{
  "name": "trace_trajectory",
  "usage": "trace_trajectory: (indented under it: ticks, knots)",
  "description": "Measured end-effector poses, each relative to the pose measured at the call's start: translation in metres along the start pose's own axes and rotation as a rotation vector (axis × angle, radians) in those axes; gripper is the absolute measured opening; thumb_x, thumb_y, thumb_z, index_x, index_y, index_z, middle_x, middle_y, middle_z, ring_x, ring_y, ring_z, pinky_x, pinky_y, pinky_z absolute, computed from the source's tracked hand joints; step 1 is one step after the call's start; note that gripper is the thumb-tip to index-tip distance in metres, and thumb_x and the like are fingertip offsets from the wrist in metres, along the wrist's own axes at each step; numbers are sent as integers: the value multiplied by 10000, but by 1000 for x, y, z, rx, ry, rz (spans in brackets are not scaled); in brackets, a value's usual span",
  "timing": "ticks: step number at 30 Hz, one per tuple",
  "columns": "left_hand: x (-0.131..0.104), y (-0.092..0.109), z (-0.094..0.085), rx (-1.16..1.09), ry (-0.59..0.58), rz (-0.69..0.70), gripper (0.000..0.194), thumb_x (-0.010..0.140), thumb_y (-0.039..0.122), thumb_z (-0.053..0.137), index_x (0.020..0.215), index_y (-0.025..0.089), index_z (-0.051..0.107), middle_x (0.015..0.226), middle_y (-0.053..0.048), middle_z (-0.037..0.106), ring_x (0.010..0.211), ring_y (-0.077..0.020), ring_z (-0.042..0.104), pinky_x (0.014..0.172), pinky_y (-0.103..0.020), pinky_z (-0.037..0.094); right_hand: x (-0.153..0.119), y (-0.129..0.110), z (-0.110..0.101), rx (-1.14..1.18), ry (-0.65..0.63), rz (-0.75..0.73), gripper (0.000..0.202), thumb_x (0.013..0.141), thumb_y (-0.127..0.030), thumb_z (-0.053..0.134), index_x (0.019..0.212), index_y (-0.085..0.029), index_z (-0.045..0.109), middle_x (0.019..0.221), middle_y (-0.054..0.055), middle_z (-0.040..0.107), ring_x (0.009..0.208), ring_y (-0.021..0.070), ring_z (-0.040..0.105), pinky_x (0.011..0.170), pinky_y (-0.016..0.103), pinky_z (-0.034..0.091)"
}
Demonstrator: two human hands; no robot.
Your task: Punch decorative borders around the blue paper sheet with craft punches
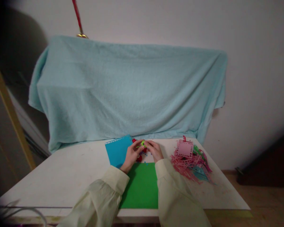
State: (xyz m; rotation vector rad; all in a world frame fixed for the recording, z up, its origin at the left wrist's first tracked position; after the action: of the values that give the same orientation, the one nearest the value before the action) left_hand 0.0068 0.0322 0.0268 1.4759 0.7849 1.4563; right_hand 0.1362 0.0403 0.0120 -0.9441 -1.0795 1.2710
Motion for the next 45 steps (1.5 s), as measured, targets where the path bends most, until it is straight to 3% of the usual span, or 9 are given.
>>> trace_trajectory:
  ticks: [8, 13, 17, 23, 32, 37, 45]
  knots:
    - [2, -2, -2, -88, 4, -72, 341, 724, 262, 692, 1051, 172, 653, 1071, -99, 675, 956, -209, 641, 888, -376, 483, -2, -7, 3, -94, 6, -94, 312, 701, -438, 715, 903, -199, 718, 788, 28, 694, 591, 126, 530, 516, 245, 359]
    - [5, -10, -2, -281, 1, -149, 457, 663, 291, 752, 1089, 163, 643, 1147, -128, 646, 1046, -241, 610, 931, -393, 447, -5, -18, 4, -135, 88, -236, 356, 691, -449, 715, 949, -204, 711, 921, 57, 688, 789, 193, 592, 613, 275, 428]
    - [5, -8, -1, -319, 10, -164, 490, 654, 305, 761, 1106, 161, 639, 1137, -118, 653, 1017, -234, 621, 922, -375, 449, -6, -23, 2, -175, 102, -262, 321, 714, -441, 695, 943, -218, 720, 1062, 68, 648, 899, 224, 583, 611, 272, 432]
    - [3, 6, 7, -279, -96, -94, 410, 731, 333, 698, 1098, 161, 632, 1094, -103, 662, 938, -212, 634, 873, -340, 463, -8, -26, 4, -141, 61, -249, 291, 737, -390, 693, 984, -237, 708, 1149, 53, 609, 976, 229, 565, 662, 275, 439]
    - [-5, 31, 0, -18, -51, -1, 278, 806, 389, 604, 977, 173, 641, 926, -52, 654, 866, -177, 586, 780, -264, 449, -10, -22, 9, 55, 24, -115, 327, 707, -387, 722, 983, -216, 695, 1035, 54, 659, 859, 198, 588, 644, 271, 428]
    - [-7, 31, -1, -19, -23, -17, 269, 809, 416, 591, 908, 172, 646, 866, -38, 640, 821, -165, 573, 740, -247, 435, -12, -21, 16, 104, -27, -93, 305, 737, -359, 699, 988, -188, 686, 966, 69, 666, 812, 194, 578, 629, 276, 418]
    - [-5, 25, -3, -50, 16, -35, 267, 772, 436, 628, 820, 174, 648, 800, -27, 634, 763, -148, 565, 709, -238, 422, -11, -20, 17, 128, 44, -117, 235, 706, -328, 722, 886, -177, 709, 932, 50, 654, 749, 159, 557, 572, 252, 370]
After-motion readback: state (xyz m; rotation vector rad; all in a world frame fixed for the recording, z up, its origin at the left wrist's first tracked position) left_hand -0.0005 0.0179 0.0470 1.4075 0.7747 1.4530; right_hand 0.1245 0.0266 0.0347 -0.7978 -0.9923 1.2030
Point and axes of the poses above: each hand's wrist, its own x-axis towards the middle knuckle, its own z-axis out of the palm, y = z × x, the point moved 6 cm from there along x, towards the middle knuckle
